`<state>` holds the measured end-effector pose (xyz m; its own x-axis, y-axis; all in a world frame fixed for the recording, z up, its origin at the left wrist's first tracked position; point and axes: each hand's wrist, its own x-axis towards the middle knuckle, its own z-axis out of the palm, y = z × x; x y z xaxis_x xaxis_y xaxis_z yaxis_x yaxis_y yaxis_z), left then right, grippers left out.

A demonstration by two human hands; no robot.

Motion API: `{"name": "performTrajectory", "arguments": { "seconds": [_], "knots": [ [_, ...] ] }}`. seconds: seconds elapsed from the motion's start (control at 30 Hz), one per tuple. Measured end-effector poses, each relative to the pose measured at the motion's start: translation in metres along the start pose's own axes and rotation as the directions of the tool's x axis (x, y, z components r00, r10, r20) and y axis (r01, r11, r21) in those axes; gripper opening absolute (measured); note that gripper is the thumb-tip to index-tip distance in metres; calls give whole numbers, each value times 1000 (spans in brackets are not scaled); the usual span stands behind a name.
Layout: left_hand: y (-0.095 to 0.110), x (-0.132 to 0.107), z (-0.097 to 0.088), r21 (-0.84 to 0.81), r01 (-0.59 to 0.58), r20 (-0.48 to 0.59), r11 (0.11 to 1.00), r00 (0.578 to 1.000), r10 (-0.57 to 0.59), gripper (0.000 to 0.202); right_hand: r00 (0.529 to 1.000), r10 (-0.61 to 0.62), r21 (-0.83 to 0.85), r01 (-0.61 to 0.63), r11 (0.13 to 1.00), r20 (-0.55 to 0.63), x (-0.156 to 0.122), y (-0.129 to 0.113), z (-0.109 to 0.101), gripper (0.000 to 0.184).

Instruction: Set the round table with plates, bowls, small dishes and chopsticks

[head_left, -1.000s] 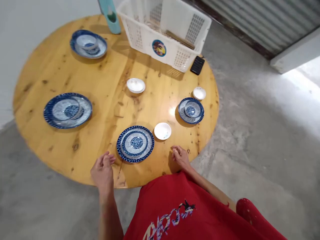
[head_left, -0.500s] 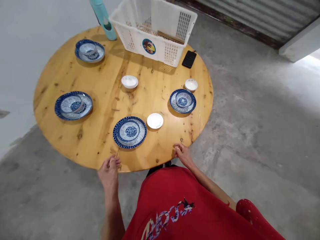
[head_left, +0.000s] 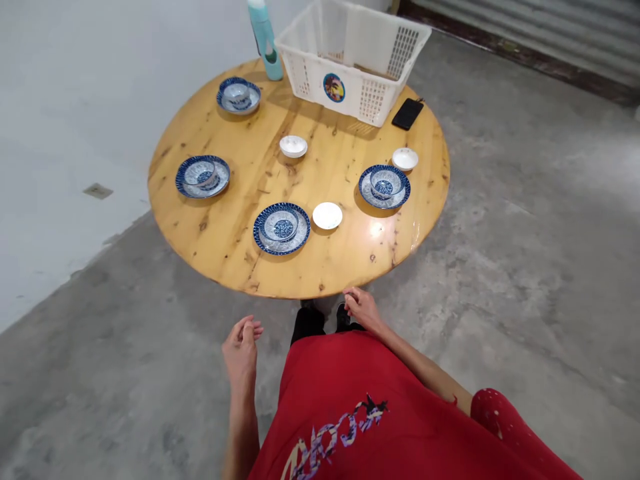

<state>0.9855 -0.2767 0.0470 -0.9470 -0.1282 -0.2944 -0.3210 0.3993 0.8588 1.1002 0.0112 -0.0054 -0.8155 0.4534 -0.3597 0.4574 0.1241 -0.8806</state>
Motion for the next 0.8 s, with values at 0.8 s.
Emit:
{"name": "performTrajectory", "arguments": {
  "seconds": [0.8],
  "knots": [
    [-28, 154, -182, -54, -50, 58, 997, 997, 53, 42, 997, -6, -3, 6, 1000, -76, -10, -90, 215, 30]
  ]
}}
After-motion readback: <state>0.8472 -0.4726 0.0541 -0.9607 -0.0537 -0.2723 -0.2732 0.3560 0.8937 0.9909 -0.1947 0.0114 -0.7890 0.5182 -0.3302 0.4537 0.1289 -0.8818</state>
